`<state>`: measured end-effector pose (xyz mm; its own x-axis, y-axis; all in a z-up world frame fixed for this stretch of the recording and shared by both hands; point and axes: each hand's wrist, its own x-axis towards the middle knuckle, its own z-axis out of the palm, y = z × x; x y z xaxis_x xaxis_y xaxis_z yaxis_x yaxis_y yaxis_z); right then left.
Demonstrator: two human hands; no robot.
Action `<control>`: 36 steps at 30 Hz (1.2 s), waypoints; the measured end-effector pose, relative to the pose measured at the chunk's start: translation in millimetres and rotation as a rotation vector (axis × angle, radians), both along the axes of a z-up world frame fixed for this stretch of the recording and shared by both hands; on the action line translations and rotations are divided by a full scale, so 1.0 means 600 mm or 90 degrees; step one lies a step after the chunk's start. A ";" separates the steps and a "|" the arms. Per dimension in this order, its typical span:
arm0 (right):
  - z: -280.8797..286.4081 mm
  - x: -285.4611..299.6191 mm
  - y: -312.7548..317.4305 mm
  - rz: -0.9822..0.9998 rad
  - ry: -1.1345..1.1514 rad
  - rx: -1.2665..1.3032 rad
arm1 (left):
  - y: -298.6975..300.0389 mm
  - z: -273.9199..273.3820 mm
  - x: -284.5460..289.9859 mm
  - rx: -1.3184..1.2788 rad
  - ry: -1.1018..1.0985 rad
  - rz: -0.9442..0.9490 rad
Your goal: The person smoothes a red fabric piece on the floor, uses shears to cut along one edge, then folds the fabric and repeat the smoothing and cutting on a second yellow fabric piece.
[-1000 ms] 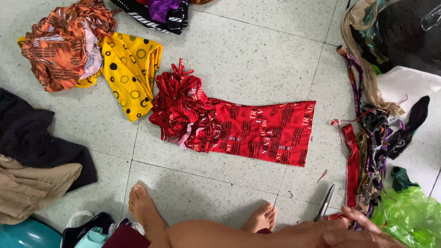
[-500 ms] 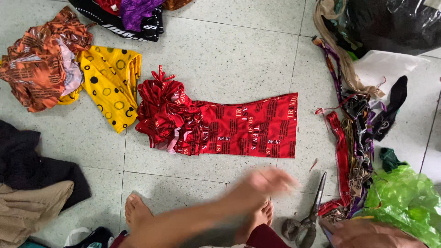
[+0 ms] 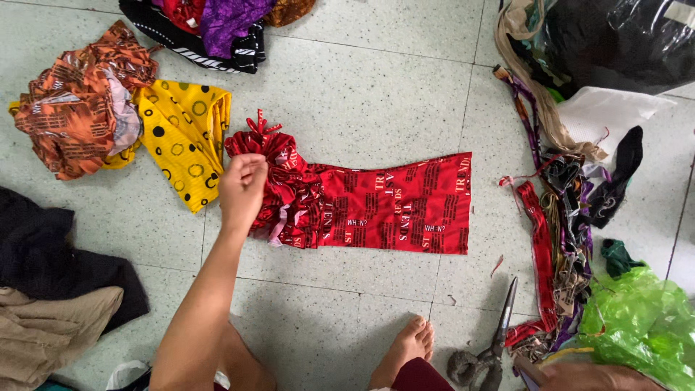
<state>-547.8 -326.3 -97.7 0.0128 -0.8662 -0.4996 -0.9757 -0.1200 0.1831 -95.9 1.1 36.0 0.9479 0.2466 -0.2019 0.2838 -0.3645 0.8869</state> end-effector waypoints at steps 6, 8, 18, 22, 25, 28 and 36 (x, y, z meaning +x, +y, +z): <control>-0.056 0.113 0.047 -0.100 -0.273 0.062 | -0.037 0.031 0.016 0.066 0.016 -0.072; -0.065 0.109 0.043 -0.069 -0.243 0.042 | -0.036 0.021 0.018 0.081 -0.004 -0.084; -0.040 0.111 0.052 -0.083 -0.227 0.076 | -0.029 -0.004 0.037 0.156 0.019 -0.111; -0.035 0.117 0.051 -0.090 -0.208 0.093 | -0.029 -0.005 0.042 0.168 0.050 -0.110; -0.032 0.120 0.047 -0.066 -0.197 0.099 | -0.028 -0.008 0.051 0.178 0.082 -0.112; -0.031 0.123 0.047 -0.102 -0.191 0.139 | -0.028 -0.014 0.062 0.214 0.117 -0.134; -0.042 0.116 0.054 -0.051 -0.229 0.044 | -0.026 -0.029 0.074 0.292 0.189 -0.216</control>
<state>-478.4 -294.0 -122.9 0.1311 -0.8362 -0.5326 -0.9831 -0.0404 -0.1784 -51.3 -14.5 18.7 0.9082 0.0668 -0.4131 0.2958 -0.8009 0.5207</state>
